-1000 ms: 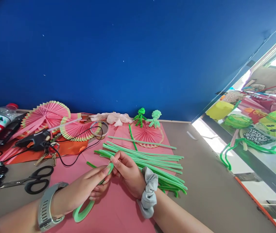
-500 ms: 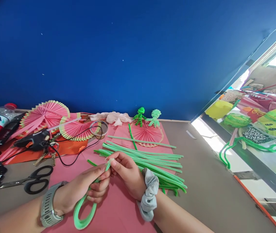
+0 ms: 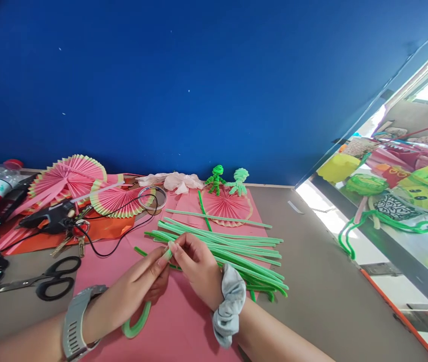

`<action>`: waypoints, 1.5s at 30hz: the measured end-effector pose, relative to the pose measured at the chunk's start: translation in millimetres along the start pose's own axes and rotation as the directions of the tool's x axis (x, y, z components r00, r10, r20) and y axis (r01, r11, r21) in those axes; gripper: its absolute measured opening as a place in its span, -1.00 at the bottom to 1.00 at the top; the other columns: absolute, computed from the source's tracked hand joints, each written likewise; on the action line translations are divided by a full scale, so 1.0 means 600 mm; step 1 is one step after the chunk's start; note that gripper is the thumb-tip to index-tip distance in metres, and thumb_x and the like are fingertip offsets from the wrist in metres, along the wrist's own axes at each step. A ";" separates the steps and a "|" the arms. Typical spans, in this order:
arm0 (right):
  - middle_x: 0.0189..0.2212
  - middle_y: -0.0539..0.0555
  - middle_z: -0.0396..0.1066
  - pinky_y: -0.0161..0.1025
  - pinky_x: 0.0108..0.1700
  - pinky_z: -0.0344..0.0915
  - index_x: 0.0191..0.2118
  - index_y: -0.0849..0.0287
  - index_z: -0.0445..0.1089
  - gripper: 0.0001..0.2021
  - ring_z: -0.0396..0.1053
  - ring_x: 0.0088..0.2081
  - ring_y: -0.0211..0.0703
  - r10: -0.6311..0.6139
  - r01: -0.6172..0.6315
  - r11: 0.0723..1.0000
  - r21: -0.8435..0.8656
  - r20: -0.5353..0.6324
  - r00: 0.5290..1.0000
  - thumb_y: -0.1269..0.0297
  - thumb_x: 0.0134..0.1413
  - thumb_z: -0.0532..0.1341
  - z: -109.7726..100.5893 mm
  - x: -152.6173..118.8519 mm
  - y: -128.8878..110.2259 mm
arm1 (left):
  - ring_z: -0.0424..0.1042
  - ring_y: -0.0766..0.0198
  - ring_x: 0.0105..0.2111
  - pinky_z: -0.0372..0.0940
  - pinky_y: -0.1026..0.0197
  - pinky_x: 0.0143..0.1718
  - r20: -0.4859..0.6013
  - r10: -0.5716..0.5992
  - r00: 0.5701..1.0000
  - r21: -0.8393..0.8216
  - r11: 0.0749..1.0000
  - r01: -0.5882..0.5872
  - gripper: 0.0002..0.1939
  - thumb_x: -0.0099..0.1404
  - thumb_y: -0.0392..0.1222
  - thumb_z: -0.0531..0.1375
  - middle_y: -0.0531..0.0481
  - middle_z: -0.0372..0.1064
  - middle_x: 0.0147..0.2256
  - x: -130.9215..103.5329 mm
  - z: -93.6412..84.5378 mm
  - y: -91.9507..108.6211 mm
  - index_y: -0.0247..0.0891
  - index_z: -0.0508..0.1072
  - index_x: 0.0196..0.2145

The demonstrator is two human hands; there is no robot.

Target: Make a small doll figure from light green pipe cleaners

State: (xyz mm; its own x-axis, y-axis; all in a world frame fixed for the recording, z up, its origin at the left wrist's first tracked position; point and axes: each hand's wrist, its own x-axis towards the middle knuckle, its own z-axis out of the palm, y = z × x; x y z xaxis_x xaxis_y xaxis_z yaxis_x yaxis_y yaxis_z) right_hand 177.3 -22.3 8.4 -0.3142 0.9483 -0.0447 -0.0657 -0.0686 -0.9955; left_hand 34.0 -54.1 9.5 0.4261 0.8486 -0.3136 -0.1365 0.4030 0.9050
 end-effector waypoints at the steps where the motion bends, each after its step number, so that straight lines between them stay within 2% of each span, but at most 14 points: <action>1: -0.63 -0.09 0.05 -0.32 -0.51 0.06 -0.55 0.13 0.17 -0.74 0.04 -0.56 -0.31 -0.004 0.004 1.000 -0.026 -0.004 1.000 0.13 0.05 0.14 0.001 -0.002 -0.001 | -0.04 0.37 -0.62 -0.07 0.30 -0.60 -0.049 0.066 0.997 0.101 0.993 -0.061 -0.74 0.26 0.01 -0.01 0.15 -0.01 -0.60 -0.001 -0.001 -0.002 -0.22 0.29 -0.33; 4: -0.63 -0.10 0.06 -0.33 -0.53 0.05 -0.54 0.13 0.14 -0.74 0.04 -0.58 -0.32 -0.024 0.021 0.994 -0.111 -0.029 0.999 0.14 0.07 0.13 0.004 -0.009 -0.003 | 0.09 0.33 -0.54 0.01 0.29 -0.50 -0.136 0.235 0.962 0.367 0.914 -0.171 -0.80 0.26 -0.09 0.02 0.09 0.15 -0.55 -0.006 -0.002 -0.004 -0.22 0.32 -0.41; 6: -0.62 -0.09 0.11 -0.33 -0.52 0.08 -0.52 0.14 0.14 -0.75 0.10 -0.57 -0.32 -0.049 0.042 0.990 -0.132 -0.049 0.998 0.15 0.07 0.13 0.007 -0.013 -0.006 | 0.13 0.32 -0.50 0.03 0.29 -0.46 -0.120 0.248 0.961 0.426 0.887 -0.175 -0.81 0.27 -0.12 0.01 0.07 0.19 -0.52 -0.010 0.001 0.004 -0.21 0.31 -0.43; 8: -0.61 -0.08 0.15 -0.34 -0.51 0.12 -0.51 0.16 0.17 -0.75 0.15 -0.56 -0.32 -0.041 0.037 0.997 -0.068 -0.050 0.998 0.14 0.05 0.14 0.009 -0.016 -0.011 | 0.12 0.33 -0.54 0.04 0.30 -0.50 -0.066 0.167 0.984 0.378 0.917 -0.130 -0.76 0.31 -0.10 -0.07 0.08 0.16 -0.54 -0.013 0.006 0.018 -0.22 0.27 -0.44; 10: -0.61 -0.08 0.17 -0.33 -0.49 0.17 -0.49 0.17 0.21 -0.75 0.18 -0.58 -0.33 0.005 -0.004 0.997 0.080 -0.007 1.000 0.12 0.07 0.12 0.010 -0.016 -0.016 | 0.04 0.37 -0.59 0.01 0.31 -0.55 -0.016 0.059 0.998 0.253 0.966 -0.053 -0.71 0.32 -0.05 -0.11 0.11 0.06 -0.58 -0.016 0.009 0.031 -0.22 0.21 -0.46; 12: -0.58 -0.07 0.21 -0.30 -0.46 0.22 -0.41 0.16 0.27 -0.78 0.22 -0.59 -0.32 0.027 -0.036 0.975 0.221 0.042 0.999 0.11 0.10 0.07 0.010 -0.015 -0.021 | -0.06 0.40 -0.61 -0.04 0.33 -0.58 0.081 0.029 0.996 0.114 0.993 -0.038 -0.69 0.32 -0.01 -0.13 0.14 -0.03 -0.58 -0.016 0.009 0.039 -0.23 0.20 -0.45; 14: -0.51 -0.05 0.25 -0.29 -0.43 0.27 -0.32 0.12 0.30 -0.82 0.27 -0.54 -0.31 -0.015 0.018 0.970 0.244 -0.011 1.000 0.14 0.11 0.07 0.009 -0.015 -0.024 | -0.13 0.42 -0.62 -0.06 0.35 -0.59 0.115 0.039 0.993 0.043 0.998 -0.044 -0.68 0.33 0.00 -0.14 0.16 -0.08 -0.59 -0.015 0.007 0.039 -0.24 0.19 -0.45; 18: -0.44 -0.01 0.28 -0.29 -0.35 0.32 -0.28 0.08 0.35 -0.86 0.32 -0.44 -0.27 -0.188 0.191 0.981 0.006 -0.161 0.969 0.22 0.12 0.09 0.006 -0.022 -0.025 | -0.16 0.43 -0.63 -0.11 0.35 -0.61 0.089 0.040 0.995 0.017 0.999 -0.042 -0.69 0.32 0.01 -0.12 0.18 -0.11 -0.62 -0.012 0.005 0.029 -0.23 0.19 -0.44; 21: -0.43 0.02 0.31 -0.27 -0.31 0.33 -0.23 0.07 0.38 -0.83 0.33 -0.38 -0.22 -0.262 0.237 0.953 -0.191 -0.118 0.958 0.25 0.15 0.06 0.005 -0.027 -0.023 | -0.17 0.42 -0.62 -0.15 0.34 -0.62 0.071 0.037 0.997 0.024 0.999 -0.039 -0.68 0.31 0.04 -0.10 0.17 -0.10 -0.61 -0.013 0.005 0.026 -0.23 0.20 -0.44; 23: -0.40 0.03 0.32 -0.26 -0.30 0.33 -0.21 0.05 0.38 -0.82 0.34 -0.36 -0.21 -0.279 0.247 0.936 -0.252 -0.100 0.955 0.27 0.15 0.05 0.005 -0.028 -0.022 | -0.16 0.42 -0.63 -0.15 0.34 -0.63 0.067 0.033 0.997 0.026 0.999 -0.035 -0.67 0.29 0.06 -0.09 0.17 -0.10 -0.60 -0.015 0.005 0.026 -0.23 0.21 -0.44; 27: -0.40 0.03 0.33 -0.27 -0.34 0.34 -0.15 0.04 0.35 -0.81 0.35 -0.38 -0.22 -0.264 0.233 0.948 -0.216 -0.128 0.956 0.26 0.16 0.04 0.004 -0.027 -0.020 | -0.14 0.41 -0.63 -0.10 0.33 -0.62 0.050 0.018 0.999 0.031 0.999 -0.019 -0.65 0.26 0.11 -0.07 0.17 -0.11 -0.61 -0.015 0.004 0.029 -0.22 0.23 -0.45; 31: -0.45 0.01 0.32 -0.29 -0.32 0.33 -0.18 0.05 0.37 -0.81 0.34 -0.39 -0.24 -0.273 0.240 0.929 -0.283 -0.082 0.959 0.28 0.16 0.04 0.001 -0.027 -0.018 | -0.10 0.42 -0.62 -0.09 0.35 -0.61 0.021 0.018 1.000 0.054 0.998 -0.019 -0.66 0.28 0.08 -0.07 0.15 -0.05 -0.60 -0.015 0.003 0.027 -0.23 0.25 -0.42; 40: -0.40 0.01 0.32 -0.27 -0.27 0.29 -0.14 0.06 0.32 -0.80 0.32 -0.35 -0.24 -0.315 0.287 0.888 -0.359 -0.020 0.949 0.33 0.18 0.01 -0.002 -0.027 -0.008 | -0.10 0.44 -0.63 -0.02 0.36 -0.59 0.024 0.012 1.000 0.009 1.000 -0.012 -0.65 0.26 0.10 -0.05 0.17 -0.06 -0.61 -0.016 0.007 0.031 -0.24 0.24 -0.44; 45: -0.39 0.02 0.30 -0.28 -0.29 0.28 -0.13 0.06 0.32 -0.80 0.31 -0.35 -0.24 -0.300 0.277 0.907 -0.316 -0.024 0.954 0.31 0.16 0.03 -0.002 -0.025 -0.008 | -0.11 0.46 -0.65 -0.08 0.37 -0.62 0.083 0.010 0.997 -0.055 0.998 -0.006 -0.69 0.29 0.05 -0.07 0.18 -0.07 -0.61 -0.010 0.005 0.026 -0.23 0.23 -0.41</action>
State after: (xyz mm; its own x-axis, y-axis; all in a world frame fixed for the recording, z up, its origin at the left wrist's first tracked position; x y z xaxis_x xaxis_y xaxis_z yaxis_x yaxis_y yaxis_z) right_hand 183.7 -35.6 14.0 -0.2570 0.9325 0.2538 0.1528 0.2985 -0.9421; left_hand 32.0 -54.3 26.5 0.4971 0.8215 -0.2795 -0.1881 0.4165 0.8895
